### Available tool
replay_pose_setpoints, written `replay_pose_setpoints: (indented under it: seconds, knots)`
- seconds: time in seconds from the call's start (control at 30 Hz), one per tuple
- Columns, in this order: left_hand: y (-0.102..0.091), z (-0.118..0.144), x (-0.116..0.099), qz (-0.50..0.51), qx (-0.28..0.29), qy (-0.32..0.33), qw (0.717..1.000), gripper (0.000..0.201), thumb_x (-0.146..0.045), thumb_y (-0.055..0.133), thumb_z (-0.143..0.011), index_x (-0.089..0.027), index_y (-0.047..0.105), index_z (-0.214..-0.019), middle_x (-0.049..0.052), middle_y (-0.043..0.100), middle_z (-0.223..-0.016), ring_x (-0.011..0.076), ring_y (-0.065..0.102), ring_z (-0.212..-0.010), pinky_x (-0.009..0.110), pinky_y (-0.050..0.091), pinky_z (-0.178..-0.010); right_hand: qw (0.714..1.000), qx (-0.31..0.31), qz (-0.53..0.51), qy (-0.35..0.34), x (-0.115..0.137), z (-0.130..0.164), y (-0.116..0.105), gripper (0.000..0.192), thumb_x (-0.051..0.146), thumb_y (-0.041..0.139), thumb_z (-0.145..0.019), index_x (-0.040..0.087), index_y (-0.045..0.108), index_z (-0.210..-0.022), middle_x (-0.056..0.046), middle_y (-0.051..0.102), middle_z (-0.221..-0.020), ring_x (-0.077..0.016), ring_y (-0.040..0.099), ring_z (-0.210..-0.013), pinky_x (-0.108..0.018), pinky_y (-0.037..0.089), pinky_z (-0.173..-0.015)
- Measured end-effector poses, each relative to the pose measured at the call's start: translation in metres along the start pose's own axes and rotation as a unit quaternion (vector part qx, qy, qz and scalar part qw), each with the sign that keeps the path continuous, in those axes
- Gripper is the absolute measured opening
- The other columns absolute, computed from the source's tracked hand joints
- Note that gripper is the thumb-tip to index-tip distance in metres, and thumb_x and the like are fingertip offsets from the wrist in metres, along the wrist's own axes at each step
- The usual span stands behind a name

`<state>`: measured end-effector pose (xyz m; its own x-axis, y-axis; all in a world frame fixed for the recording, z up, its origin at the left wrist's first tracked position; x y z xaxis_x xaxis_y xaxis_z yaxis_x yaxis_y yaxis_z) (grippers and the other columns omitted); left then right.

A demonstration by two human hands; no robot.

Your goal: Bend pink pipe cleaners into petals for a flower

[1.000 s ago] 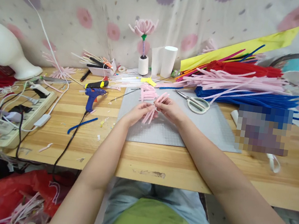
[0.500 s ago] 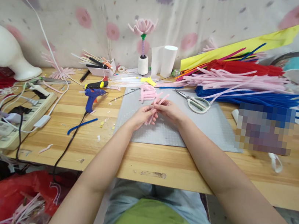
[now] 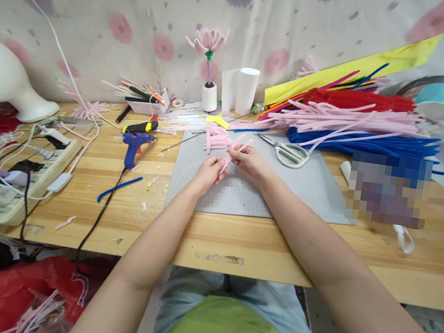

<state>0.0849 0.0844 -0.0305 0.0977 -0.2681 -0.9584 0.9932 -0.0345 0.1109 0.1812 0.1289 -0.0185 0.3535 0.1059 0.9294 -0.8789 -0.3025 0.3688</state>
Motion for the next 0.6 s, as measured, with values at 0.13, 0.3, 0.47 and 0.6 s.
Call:
replay_pose_setpoints:
  seconds: [0.13,0.3,0.47,0.6]
  knots:
    - [-0.001,0.003,-0.006,-0.025,-0.018,0.008,0.999,0.019,-0.023,0.048,-0.085,-0.016,0.043,-0.068,-0.008,0.04,-0.048,0.0007,0.027,-0.034,0.015,0.017,-0.038,1.0,-0.012,0.003,-0.012,0.001,-0.002,-0.001,0.028,0.035,0.077,-0.053,0.017,0.059,-0.061,0.003,0.049,-0.061,-0.0072,0.039,-0.056,-0.026,0.033,-0.056]
    - [0.006,0.006,-0.007,-0.005,0.011,0.007,1.0,0.017,-0.027,0.05,-0.085,-0.017,0.044,-0.072,-0.009,0.035,-0.047,0.0013,0.026,-0.036,0.016,0.015,-0.039,0.999,-0.03,-0.022,-0.008,0.0,-0.003,-0.006,0.029,0.035,0.079,-0.049,0.017,0.059,-0.061,0.003,0.05,-0.06,-0.0075,0.038,-0.056,-0.026,0.032,-0.056]
    - [0.011,0.007,-0.006,0.019,0.048,0.003,0.999,0.018,-0.03,0.053,-0.083,-0.017,0.044,-0.075,-0.009,0.034,-0.048,0.0011,0.026,-0.036,0.013,0.016,-0.037,0.999,-0.038,-0.025,-0.015,0.0,-0.004,-0.01,0.028,0.033,0.078,-0.05,0.018,0.056,-0.056,0.003,0.046,-0.057,-0.008,0.036,-0.055,-0.026,0.031,-0.056]
    - [0.007,0.007,-0.006,0.028,0.07,0.013,0.997,0.02,-0.032,0.06,-0.078,-0.016,0.047,-0.076,-0.01,0.038,-0.048,0.0012,0.029,-0.036,0.014,0.029,-0.038,0.999,-0.03,-0.017,-0.022,0.002,-0.003,-0.01,0.028,0.034,0.078,-0.052,0.018,0.057,-0.058,0.003,0.047,-0.058,-0.008,0.037,-0.055,-0.027,0.032,-0.057]
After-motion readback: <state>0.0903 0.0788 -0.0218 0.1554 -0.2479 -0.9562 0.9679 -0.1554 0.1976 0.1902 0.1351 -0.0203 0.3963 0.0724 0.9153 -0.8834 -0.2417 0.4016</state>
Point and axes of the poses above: each hand's wrist, its own z-axis away from the middle knuckle, its own y-axis out of the palm, x = y × z, the point moved 8 cm from there along -z, towards the middle knuckle
